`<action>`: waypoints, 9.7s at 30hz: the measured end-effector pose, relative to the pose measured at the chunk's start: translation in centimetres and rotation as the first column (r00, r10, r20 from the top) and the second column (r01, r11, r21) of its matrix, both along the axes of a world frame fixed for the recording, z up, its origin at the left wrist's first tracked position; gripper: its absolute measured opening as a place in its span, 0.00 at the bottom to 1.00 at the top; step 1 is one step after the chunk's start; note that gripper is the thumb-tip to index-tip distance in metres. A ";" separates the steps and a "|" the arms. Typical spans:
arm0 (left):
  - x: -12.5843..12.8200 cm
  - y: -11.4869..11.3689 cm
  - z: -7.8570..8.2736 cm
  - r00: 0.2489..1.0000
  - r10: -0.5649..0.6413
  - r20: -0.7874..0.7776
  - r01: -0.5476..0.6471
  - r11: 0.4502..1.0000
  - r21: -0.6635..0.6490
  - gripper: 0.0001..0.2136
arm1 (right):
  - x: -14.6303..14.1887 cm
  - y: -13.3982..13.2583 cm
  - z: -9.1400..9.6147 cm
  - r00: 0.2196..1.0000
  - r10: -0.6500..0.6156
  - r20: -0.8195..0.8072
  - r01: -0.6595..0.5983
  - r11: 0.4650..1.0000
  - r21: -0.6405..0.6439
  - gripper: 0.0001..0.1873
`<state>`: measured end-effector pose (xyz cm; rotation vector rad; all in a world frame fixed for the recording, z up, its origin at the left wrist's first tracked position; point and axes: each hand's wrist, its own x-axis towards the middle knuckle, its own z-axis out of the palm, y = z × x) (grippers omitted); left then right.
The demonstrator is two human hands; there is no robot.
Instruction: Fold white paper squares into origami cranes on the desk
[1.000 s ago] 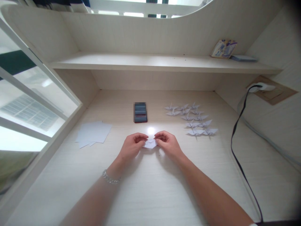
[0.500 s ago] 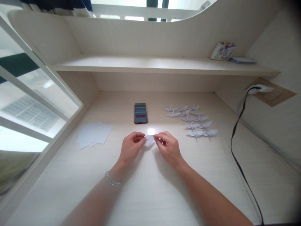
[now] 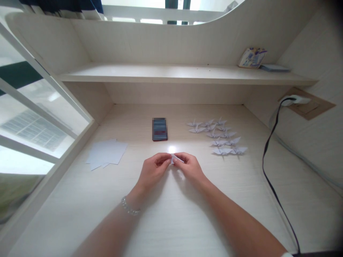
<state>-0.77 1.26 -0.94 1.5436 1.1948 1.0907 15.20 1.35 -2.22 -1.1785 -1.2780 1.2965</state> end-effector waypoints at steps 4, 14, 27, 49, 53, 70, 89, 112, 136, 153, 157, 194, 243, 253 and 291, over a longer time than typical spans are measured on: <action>-0.8 0.5 0.0 0.983 0.155 -0.093 -0.151 0.987 0.048 0.11 | 0.0 0.2 -0.5 0.995 -0.039 -0.089 0.031 0.995 -0.090 0.13; -0.5 0.6 -0.3 0.998 -0.045 -0.043 0.041 0.994 -0.104 0.11 | 0.0 0.0 0.1 0.996 0.058 -0.072 -0.066 0.991 -0.117 0.13; -0.5 0.5 0.2 0.996 -0.087 0.007 0.087 0.985 -0.149 0.06 | 0.1 -0.3 0.9 0.999 0.033 0.006 -0.032 0.997 -0.077 0.05; -0.5 0.4 0.2 0.994 -0.098 0.041 0.102 0.989 -0.105 0.07 | 1.0 -0.4 1.5 0.973 0.076 0.218 -0.093 0.993 0.072 0.08; -0.7 0.6 0.1 0.987 -0.118 0.106 0.134 0.979 -0.155 0.07 | 1.0 -0.4 1.4 0.964 0.053 0.261 -0.084 0.990 0.109 0.08; -0.5 0.5 -0.1 0.991 -0.063 0.120 0.081 0.986 -0.149 0.09 | 0.8 -0.8 1.7 0.936 0.043 0.349 -0.120 0.972 0.203 0.08; -0.7 0.6 0.0 0.992 -0.108 0.063 0.116 0.983 -0.145 0.10 | 0.9 -0.7 1.6 0.933 0.077 0.351 -0.152 0.969 0.192 0.08; -0.6 0.6 -0.2 0.996 -0.017 0.083 0.028 0.991 -0.129 0.08 | 1.1 -0.3 0.7 0.984 0.034 0.174 -0.059 0.989 0.136 0.06; -1.1 0.9 0.0 0.985 -0.173 0.018 0.174 0.975 -0.140 0.06 | 1.0 -0.5 1.7 0.879 0.105 0.465 -0.174 0.979 0.108 0.07; -0.9 0.6 -0.3 0.983 -0.182 0.030 0.184 0.977 -0.110 0.07 | 1.0 -0.7 1.6 0.865 0.140 0.483 -0.227 0.966 0.126 0.08; -1.0 0.7 -0.4 0.987 -0.156 0.042 0.160 0.981 -0.108 0.06 | 1.4 -0.7 2.0 0.835 0.193 0.515 -0.291 0.949 0.117 0.09; -1.1 0.7 0.3 0.966 -0.251 0.063 0.258 0.946 -0.195 0.06 | 1.6 -0.8 2.6 0.850 0.198 0.488 -0.269 0.960 0.081 0.08; -0.1 0.6 -0.4 0.994 -0.048 0.094 0.062 0.986 -0.155 0.11 | 0.4 -0.5 0.5 0.975 0.067 0.214 -0.083 0.994 0.066 0.10; -0.1 0.4 0.0 0.990 -0.097 0.106 0.111 0.985 -0.132 0.11 | 0.2 -0.1 0.1 0.987 0.053 -0.154 -0.057 0.998 -0.017 0.14; -0.1 0.4 0.1 0.989 0.049 0.138 -0.027 0.987 -0.157 0.12 | 0.3 -0.5 0.2 0.998 -0.061 0.022 0.058 0.992 0.113 0.10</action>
